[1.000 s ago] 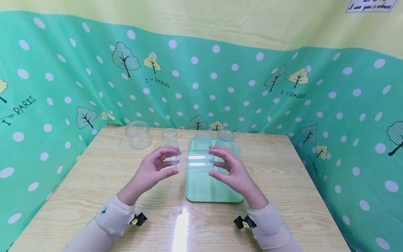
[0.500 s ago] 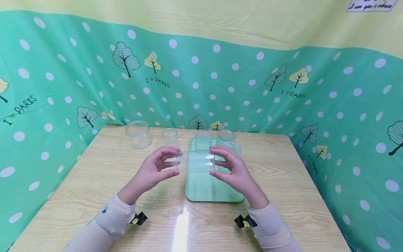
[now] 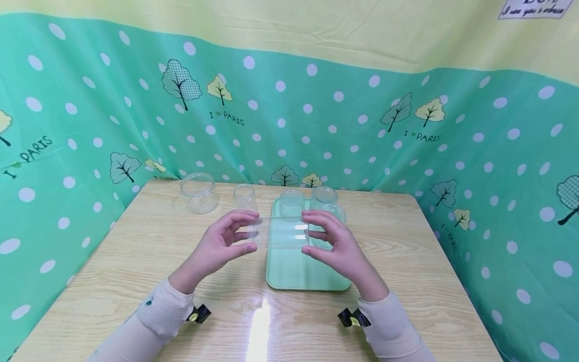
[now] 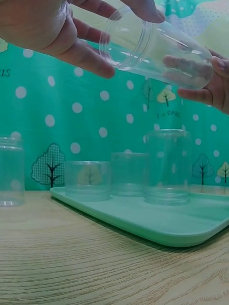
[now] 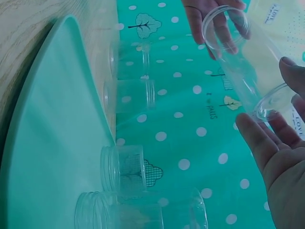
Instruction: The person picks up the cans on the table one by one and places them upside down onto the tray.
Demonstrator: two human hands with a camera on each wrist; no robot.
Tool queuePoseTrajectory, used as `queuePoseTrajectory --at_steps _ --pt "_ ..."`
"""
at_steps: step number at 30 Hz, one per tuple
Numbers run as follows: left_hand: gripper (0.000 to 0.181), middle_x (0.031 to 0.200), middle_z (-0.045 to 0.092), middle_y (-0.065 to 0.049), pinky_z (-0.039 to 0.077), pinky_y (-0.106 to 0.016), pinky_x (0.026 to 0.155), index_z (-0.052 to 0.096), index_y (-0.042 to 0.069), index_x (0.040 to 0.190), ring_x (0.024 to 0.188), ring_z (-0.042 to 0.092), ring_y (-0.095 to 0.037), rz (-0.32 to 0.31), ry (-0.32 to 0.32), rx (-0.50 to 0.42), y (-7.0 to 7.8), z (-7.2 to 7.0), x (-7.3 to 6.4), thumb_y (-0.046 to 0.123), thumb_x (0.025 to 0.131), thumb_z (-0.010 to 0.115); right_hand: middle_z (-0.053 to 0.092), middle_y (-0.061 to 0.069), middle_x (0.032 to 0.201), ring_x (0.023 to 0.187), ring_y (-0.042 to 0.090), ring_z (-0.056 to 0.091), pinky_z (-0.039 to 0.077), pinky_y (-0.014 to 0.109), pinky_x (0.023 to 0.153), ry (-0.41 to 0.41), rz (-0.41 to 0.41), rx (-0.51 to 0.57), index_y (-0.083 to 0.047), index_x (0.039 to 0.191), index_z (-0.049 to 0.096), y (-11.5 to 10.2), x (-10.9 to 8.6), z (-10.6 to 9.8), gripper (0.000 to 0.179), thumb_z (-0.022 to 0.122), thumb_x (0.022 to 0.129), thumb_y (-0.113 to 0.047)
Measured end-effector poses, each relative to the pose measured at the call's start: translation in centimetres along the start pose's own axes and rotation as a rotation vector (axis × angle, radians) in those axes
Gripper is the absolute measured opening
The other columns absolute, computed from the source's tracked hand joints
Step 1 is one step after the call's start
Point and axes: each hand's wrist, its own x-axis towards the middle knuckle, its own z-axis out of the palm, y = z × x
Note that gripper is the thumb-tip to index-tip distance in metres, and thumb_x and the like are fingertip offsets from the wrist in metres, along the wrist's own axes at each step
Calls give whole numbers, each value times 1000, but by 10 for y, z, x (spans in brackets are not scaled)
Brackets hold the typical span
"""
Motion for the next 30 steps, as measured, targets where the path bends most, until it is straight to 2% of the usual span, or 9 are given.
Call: queuePoseTrajectory --at_steps 8,14,23,30 --pt "56 145 55 -10 54 -43 103 53 -3 134 134 56 -24 22 0 5 -3 -1 1 -9 84 79 49 14 150 135 24 54 55 34 102 1 -19 -20 -2 141 54 -1 1 -1 61 80 86 2" --pt "56 144 55 -10 54 -43 103 53 -4 133 134 56 -25 26 5 -4 -6 -2 1 -11 83 78 49 16 149 135 26 54 55 35 102 5 -21 -13 -9 141 56 0 1 0 61 80 86 2" --pt "59 145 55 -10 52 -49 105 53 0 137 134 55 -26 -15 8 -13 -5 -1 3 -7 85 79 51 8 148 133 26 55 56 33 100 13 -11 -46 -11 141 57 1 1 -2 61 81 86 -2" --pt "56 145 54 -10 54 -42 104 52 -4 133 135 55 -26 0 2 -28 -8 -2 2 -9 84 78 51 12 148 133 24 54 56 34 101 7 -16 -54 -11 140 57 1 3 -2 61 81 85 0"
